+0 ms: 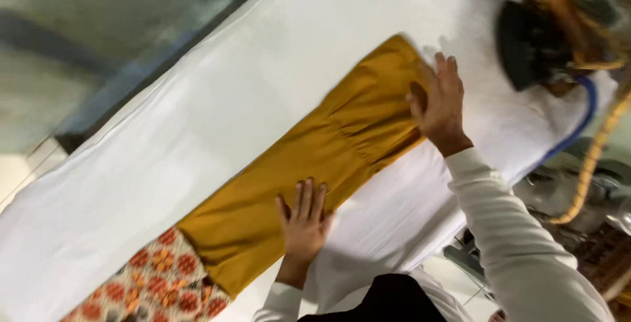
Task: The person irons and folds a patterned top and a yellow skirt on a cloth-covered surface. The person uses a steam iron to press the fabric, folds the garment sections neatly, and places them onto a stack of clothing.
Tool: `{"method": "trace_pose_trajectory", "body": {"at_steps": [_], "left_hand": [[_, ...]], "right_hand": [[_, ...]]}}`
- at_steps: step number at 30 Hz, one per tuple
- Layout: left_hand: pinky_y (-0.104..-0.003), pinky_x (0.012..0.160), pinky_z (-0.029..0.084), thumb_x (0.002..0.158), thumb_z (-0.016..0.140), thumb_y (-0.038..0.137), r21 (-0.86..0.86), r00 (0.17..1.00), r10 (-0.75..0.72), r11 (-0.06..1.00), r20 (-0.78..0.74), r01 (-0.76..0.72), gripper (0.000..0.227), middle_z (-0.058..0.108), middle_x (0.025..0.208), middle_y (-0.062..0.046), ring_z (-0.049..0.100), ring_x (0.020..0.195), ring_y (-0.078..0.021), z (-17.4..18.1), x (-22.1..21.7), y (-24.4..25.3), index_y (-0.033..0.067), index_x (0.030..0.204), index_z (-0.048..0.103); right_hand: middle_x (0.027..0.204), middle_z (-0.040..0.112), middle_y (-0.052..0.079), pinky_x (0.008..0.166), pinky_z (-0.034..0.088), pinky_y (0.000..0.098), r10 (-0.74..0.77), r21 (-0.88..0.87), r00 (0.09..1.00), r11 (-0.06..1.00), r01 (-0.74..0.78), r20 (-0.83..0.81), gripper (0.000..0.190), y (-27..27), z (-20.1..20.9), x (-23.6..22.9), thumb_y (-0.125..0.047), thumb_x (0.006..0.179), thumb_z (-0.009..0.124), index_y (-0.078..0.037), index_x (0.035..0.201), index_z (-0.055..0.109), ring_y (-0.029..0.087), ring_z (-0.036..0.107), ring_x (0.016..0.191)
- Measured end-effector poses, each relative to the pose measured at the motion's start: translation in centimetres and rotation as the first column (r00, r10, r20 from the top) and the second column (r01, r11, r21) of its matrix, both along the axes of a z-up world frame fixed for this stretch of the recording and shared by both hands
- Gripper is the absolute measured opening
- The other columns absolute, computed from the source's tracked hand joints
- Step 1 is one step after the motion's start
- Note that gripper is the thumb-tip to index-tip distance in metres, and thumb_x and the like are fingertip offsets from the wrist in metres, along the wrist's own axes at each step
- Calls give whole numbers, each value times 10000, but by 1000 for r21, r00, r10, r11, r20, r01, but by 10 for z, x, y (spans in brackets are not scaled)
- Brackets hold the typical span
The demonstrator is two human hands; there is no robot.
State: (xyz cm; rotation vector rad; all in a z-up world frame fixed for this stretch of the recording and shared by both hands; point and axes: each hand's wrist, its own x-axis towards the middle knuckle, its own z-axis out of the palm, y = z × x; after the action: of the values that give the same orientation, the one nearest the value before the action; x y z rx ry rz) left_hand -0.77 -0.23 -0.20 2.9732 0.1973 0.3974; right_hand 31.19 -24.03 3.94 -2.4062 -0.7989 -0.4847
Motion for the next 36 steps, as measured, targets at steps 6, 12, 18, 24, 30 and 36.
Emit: {"method": "trace_pose_trajectory", "body": {"at_steps": [6,12,18,24,30,36], "left_hand": [[-695,1228,100,988,362,733,-108,987,-51,994,-153,34,828,144,1737,-53,104,1615,-273,-7,-14,2,254,1655,252],[-711,1245,156,1032,506,588,-302,998,61,951,-29,-67,709,213,1733,-36,201,1621,-305,15,-21,9,283,1636,295],[-736,1204,-31,1034,367,645,-267,967,162,940,-198,-212,736,72,1755,10,7,1626,-271,13,-1,25,320,1664,170],[-759,1174,21,989,360,729,52,951,224,975,-214,-218,812,69,1752,11,15,1616,-257,-37,10,33,331,1665,147],[-765,1164,-4,990,532,605,-197,965,180,956,-192,-218,830,86,1750,-16,92,1611,-302,-13,-7,33,270,1666,186],[-774,1149,117,1045,507,420,-460,922,387,817,-6,-346,543,333,1671,-115,301,1546,-380,60,-147,39,211,1543,462]], "right_hand": [[1657,424,276,1089,84,796,26,-254,999,967,-16,36,643,1,-74,-14,-424,1090,632,-81,1624,529,556,311,1493],[1727,153,289,1065,-104,827,-37,-292,941,954,-67,-336,786,13,-40,-20,-560,1050,342,-97,1683,281,622,68,1531],[1649,413,397,985,-6,884,84,-236,996,968,-80,6,655,15,-27,-6,-385,1154,535,71,1625,539,741,231,1438],[1755,109,21,1122,-69,802,-153,-468,937,884,-12,-313,711,28,-52,23,-621,1030,238,-320,1670,172,329,6,1602],[1759,32,-2,1183,-20,716,-240,-620,897,783,-47,-372,738,40,-20,20,-639,999,180,-330,1666,116,284,-28,1606],[1436,668,263,1232,432,527,492,-386,868,814,-434,62,479,16,-89,65,-168,947,734,10,1389,688,466,593,1365]]}}
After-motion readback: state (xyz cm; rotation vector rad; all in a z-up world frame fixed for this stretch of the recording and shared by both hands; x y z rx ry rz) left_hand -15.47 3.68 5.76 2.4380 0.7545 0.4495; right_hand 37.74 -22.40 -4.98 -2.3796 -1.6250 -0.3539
